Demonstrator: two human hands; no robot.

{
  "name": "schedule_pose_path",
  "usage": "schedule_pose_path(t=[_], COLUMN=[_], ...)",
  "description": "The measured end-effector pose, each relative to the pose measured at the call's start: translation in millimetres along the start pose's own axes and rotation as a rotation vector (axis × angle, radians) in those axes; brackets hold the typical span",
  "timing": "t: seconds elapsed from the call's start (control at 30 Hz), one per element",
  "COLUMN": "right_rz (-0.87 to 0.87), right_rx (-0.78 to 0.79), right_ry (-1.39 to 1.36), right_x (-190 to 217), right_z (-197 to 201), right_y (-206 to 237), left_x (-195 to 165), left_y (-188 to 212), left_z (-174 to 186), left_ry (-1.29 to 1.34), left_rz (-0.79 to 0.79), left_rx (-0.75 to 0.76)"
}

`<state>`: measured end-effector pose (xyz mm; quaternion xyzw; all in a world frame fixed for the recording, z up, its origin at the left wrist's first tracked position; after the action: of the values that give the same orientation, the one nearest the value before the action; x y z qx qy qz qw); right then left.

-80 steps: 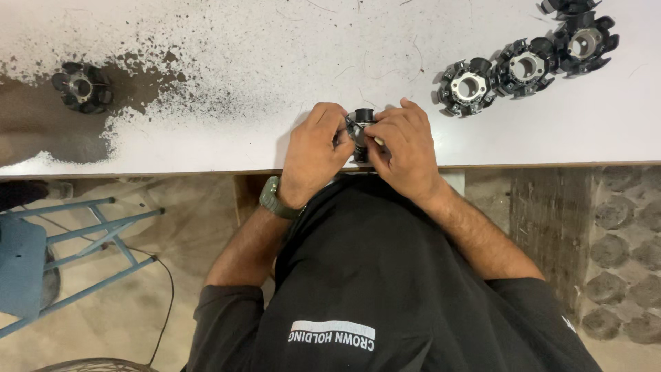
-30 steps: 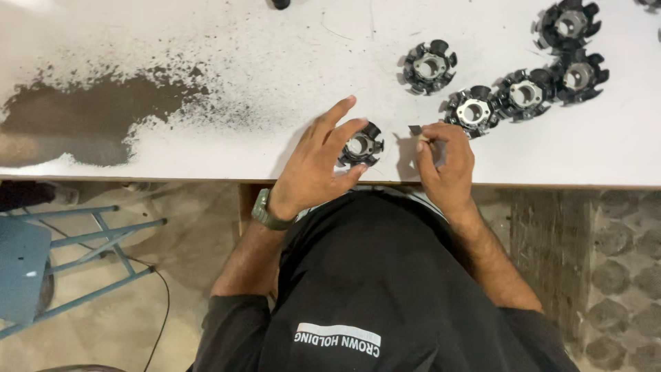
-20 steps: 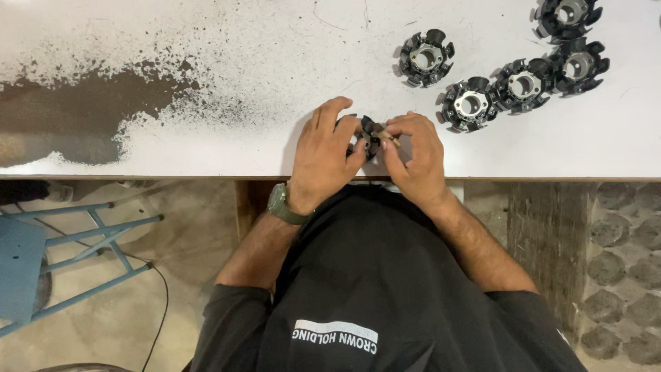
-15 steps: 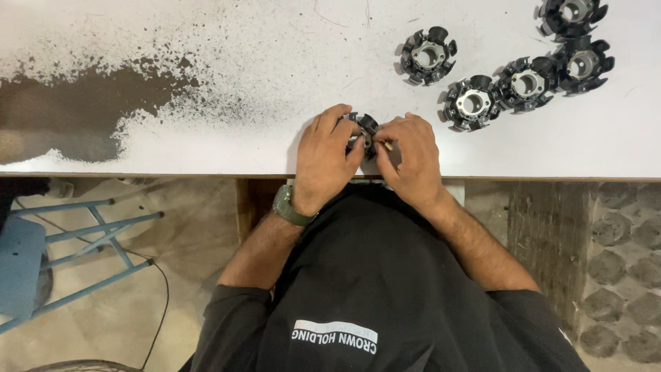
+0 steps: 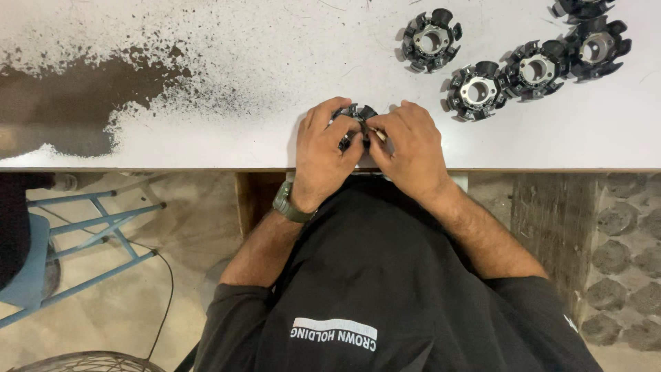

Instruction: The person sits at a workbench assembling black plastic hub components, picking up parts one at a time and pressing them together by hand, occasionally using a small stick-like tool to work on the parts, and setting finished assemblies in a growing pile on the table.

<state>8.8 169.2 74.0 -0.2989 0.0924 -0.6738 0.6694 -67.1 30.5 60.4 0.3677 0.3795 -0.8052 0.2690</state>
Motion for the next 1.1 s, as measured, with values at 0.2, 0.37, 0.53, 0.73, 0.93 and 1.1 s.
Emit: schedule_pose_path(t=[0.2, 0.37, 0.53, 0.73, 0.93, 1.1], right_rz=[-0.064, -0.059, -0.05, 0.028, 0.051, 0.043], right_rx=[0.084, 0.07, 0.028, -0.014, 0.049, 0.031], right_ry=[-0.085, -0.091, -0.094, -0.037, 0.018, -0.017], right_x=[-4, -4, -4, 0, 6, 6], right_z=[4, 6, 5, 3, -2, 4], right_y=[-4, -1, 2, 4, 2, 0], left_x=[5, 11, 12, 13, 15, 10], left_y=[2, 2, 2, 3, 6, 6], left_z=[-7, -13, -13, -13, -12, 1], left_ry=[0.013, -0.042, -0.045, -0.035, -0.031, 0.06], left_rz=[0.003, 0.014, 0.017, 0.017, -0.005, 0.037], left_rx=[-0.049, -0.067, -0.064, -0.076, -0.088, -0.141])
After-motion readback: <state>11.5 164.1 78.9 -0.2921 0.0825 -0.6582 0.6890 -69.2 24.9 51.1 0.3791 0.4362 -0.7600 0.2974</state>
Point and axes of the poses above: each hand's wrist, its own y-axis away from the middle knuckle, its own z-axis out of the back of the hand, x = y × z, the point moved 5 cm from there along -y, towards the middle knuckle, and after that the axes turned 15 degrees about y, right-handed, at the moved point
